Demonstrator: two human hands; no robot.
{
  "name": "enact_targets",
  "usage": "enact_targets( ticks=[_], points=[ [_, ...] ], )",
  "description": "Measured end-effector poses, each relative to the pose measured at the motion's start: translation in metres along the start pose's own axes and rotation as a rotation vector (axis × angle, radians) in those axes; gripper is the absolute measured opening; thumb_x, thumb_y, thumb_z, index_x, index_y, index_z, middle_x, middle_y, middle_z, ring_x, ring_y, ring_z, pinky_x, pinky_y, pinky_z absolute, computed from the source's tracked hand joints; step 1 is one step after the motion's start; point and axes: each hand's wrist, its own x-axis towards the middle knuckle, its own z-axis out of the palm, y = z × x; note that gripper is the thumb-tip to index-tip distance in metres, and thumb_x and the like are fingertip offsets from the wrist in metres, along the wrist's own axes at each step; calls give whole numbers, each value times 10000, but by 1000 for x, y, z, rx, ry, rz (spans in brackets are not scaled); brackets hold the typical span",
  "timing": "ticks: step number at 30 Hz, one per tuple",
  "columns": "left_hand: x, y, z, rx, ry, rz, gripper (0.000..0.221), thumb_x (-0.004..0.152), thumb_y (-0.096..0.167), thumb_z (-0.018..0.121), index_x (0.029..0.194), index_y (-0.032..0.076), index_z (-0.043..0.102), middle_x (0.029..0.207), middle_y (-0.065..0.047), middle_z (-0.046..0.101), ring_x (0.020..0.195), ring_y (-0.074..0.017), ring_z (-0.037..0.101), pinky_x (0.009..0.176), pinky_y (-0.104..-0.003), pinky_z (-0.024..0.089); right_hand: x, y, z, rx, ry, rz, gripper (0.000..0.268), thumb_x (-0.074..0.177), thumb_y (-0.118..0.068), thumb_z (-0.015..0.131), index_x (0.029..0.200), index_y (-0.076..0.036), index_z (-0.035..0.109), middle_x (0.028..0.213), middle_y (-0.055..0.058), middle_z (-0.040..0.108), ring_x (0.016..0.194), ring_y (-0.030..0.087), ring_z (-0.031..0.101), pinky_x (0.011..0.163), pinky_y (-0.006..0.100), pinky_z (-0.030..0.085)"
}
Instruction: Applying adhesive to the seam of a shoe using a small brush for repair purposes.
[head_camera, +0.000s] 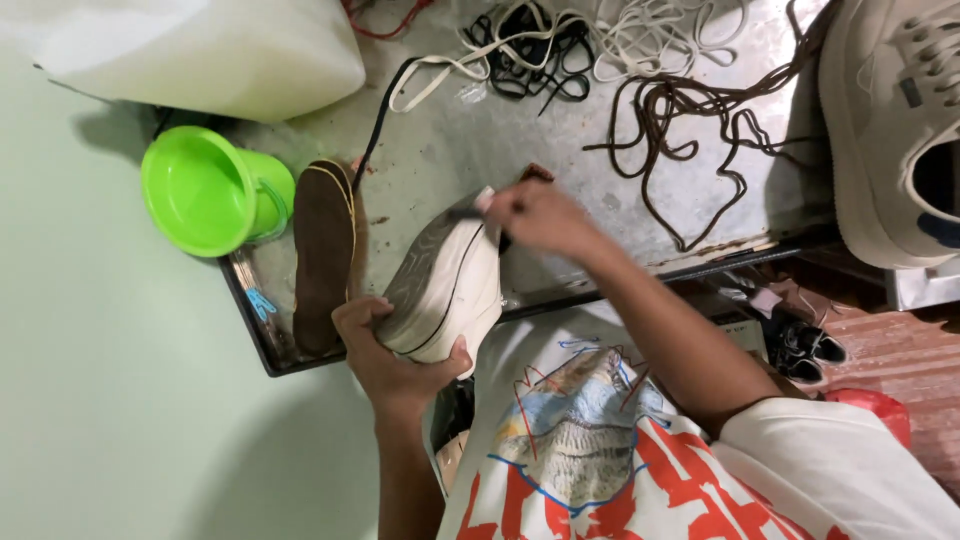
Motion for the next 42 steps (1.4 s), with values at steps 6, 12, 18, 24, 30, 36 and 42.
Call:
enact_targets(
  ticks=[6,12,18,24,30,36,42],
  points=[
    [2,-6,-4,-49,-19,17,877,557,458,1013,1144,127,453,1198,-95,547,1182,-356,650,1117,-519,488,17,15,-4,-69,29,-22,299,953,-383,626,991,-174,837,938,235,778,1061,521,727,984,574,550],
    [1,-8,-2,0,-9,35,885,560,503,1002,1157,143,457,1211,-67,551,1164,-318,661,1104,-508,501,-23,-39,18,-83,-101,-81,305,979,-382,590,1064,-275,862,966,161,820,1029,458,765,972,562,582],
    [-3,1,-2,78,-5,94,895,515,420,1030,1137,108,467,1161,-128,575,1131,-413,677,1076,-577,529,28,29,-4,-7,14,-78,334,1022,-413,581,863,-251,825,814,119,780,837,385,766,861,485,584],
    [-5,-14,-5,51,-12,81,883,545,419,1022,1150,119,452,1204,-108,572,1194,-396,664,1078,-584,518,-28,-29,15,13,-127,-74,304,964,-289,574,1010,-175,851,921,191,811,986,480,759,915,548,582],
    [-4,-7,-1,30,-4,59,872,548,383,1019,1173,139,462,1249,-104,564,1202,-424,667,1073,-597,519,2,16,7,-11,-2,-73,292,998,-349,603,932,-141,796,816,189,744,867,436,739,857,506,564],
    [-2,7,-2,93,-22,68,881,484,368,1014,1149,167,472,1234,-86,581,1174,-434,682,1025,-639,551,-28,-37,16,7,-72,-103,307,1004,-424,625,935,-215,839,817,173,782,899,440,771,830,510,593],
    [-3,4,-1,124,-7,50,890,457,393,1003,1139,179,474,1225,-73,592,1153,-399,700,1012,-604,571,-23,-29,15,-15,-29,-165,283,999,-415,647,944,-217,841,791,162,780,847,433,773,823,508,587]
  ],
)
